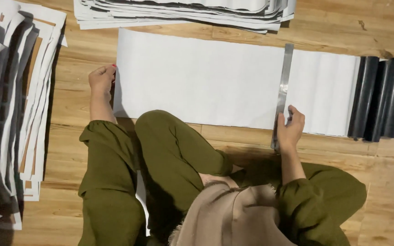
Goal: The person sits on the floor and uses a metal ruler and a red utility knife to cut a large sheet of white paper. They align the ruler, score the paper multiple times, and then separate the cut sections.
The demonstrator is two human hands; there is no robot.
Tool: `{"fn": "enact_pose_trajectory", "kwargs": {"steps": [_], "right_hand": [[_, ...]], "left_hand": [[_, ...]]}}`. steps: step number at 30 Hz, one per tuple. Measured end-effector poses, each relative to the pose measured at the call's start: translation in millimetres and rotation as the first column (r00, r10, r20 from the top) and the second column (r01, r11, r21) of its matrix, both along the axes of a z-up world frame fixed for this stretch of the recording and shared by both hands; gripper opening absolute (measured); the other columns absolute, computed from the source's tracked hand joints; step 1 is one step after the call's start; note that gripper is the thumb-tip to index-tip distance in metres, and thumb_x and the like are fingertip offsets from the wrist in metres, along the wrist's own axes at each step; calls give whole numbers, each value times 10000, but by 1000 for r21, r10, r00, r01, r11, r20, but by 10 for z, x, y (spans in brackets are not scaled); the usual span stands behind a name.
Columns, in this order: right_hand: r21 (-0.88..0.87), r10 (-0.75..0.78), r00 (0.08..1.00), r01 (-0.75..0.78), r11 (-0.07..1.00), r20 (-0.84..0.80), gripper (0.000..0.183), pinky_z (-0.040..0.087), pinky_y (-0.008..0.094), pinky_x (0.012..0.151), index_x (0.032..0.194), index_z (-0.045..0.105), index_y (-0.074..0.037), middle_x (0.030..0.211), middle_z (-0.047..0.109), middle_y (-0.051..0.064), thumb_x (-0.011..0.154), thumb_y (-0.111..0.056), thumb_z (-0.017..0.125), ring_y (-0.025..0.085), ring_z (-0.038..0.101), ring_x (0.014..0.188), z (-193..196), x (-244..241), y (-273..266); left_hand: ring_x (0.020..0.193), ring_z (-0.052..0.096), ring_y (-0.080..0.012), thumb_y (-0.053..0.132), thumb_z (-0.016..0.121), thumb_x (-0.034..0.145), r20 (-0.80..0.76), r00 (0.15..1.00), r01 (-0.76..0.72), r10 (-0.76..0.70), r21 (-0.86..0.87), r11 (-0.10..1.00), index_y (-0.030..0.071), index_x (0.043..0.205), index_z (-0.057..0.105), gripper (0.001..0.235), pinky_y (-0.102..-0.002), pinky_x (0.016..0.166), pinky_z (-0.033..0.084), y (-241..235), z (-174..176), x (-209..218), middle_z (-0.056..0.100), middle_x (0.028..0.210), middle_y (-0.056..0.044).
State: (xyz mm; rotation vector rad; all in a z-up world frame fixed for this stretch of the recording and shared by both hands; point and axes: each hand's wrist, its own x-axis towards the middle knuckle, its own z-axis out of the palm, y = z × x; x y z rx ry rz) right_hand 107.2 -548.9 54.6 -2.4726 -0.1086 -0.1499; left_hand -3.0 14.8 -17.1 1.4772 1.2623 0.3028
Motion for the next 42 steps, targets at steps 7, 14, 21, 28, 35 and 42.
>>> {"fn": "enact_pose_trajectory", "kwargs": {"steps": [7, 14, 21, 28, 35, 42], "right_hand": [[113, -87, 986, 71, 991, 142, 250, 451, 341, 681, 1082, 556, -9, 907, 512, 146, 841, -4, 620, 274, 542, 755, 56, 17, 13], [-37, -149, 967, 160, 986, 209, 226, 432, 380, 779, 1048, 576, -61, 944, 491, 91, 832, -77, 642, 299, 501, 871, -240, 45, -177], [-218, -121, 974, 163, 962, 192, 255, 367, 435, 824, 1065, 571, -113, 1014, 433, 65, 826, -177, 634, 307, 441, 946, -417, 29, -214], [-317, -110, 977, 165, 934, 184, 300, 358, 459, 796, 1104, 543, -113, 1035, 417, 91, 820, -181, 613, 334, 425, 955, -373, 14, -140], [-349, -97, 981, 151, 925, 169, 310, 335, 437, 799, 1155, 494, -110, 1072, 388, 91, 856, -169, 549, 321, 392, 981, -259, -54, -25], [-372, -71, 977, 144, 917, 203, 346, 329, 457, 800, 1197, 474, -107, 1098, 391, 113, 872, -219, 508, 331, 378, 1011, -415, -48, -65]], "left_hand": [[718, 539, -81, 175, 743, 731, 64, 998, 1, -5, 62, 998, 120, 913, 675, 202, -190, 620, 473, -96, 164, 10, 610, 739, -13], [661, 573, -100, 211, 746, 697, -112, 994, 15, -1, 128, 992, 208, 784, 710, 94, -256, 564, 485, -46, 33, 38, 622, 684, -11], [600, 542, -94, 202, 721, 673, -150, 989, 17, 6, 151, 988, 210, 746, 709, 75, -249, 505, 459, -3, -39, 35, 604, 629, -1], [586, 558, -107, 183, 717, 673, -138, 990, 25, -3, 161, 987, 192, 747, 703, 76, -256, 487, 467, -24, 14, 40, 595, 625, -8], [606, 575, -121, 209, 706, 705, -183, 982, 76, -37, 210, 975, 215, 748, 709, 43, -258, 507, 469, 3, -68, 15, 612, 643, -19], [608, 597, -127, 193, 693, 713, -211, 977, 57, -6, 237, 970, 224, 766, 708, 63, -250, 544, 489, -76, 62, 48, 623, 654, -3]]}}
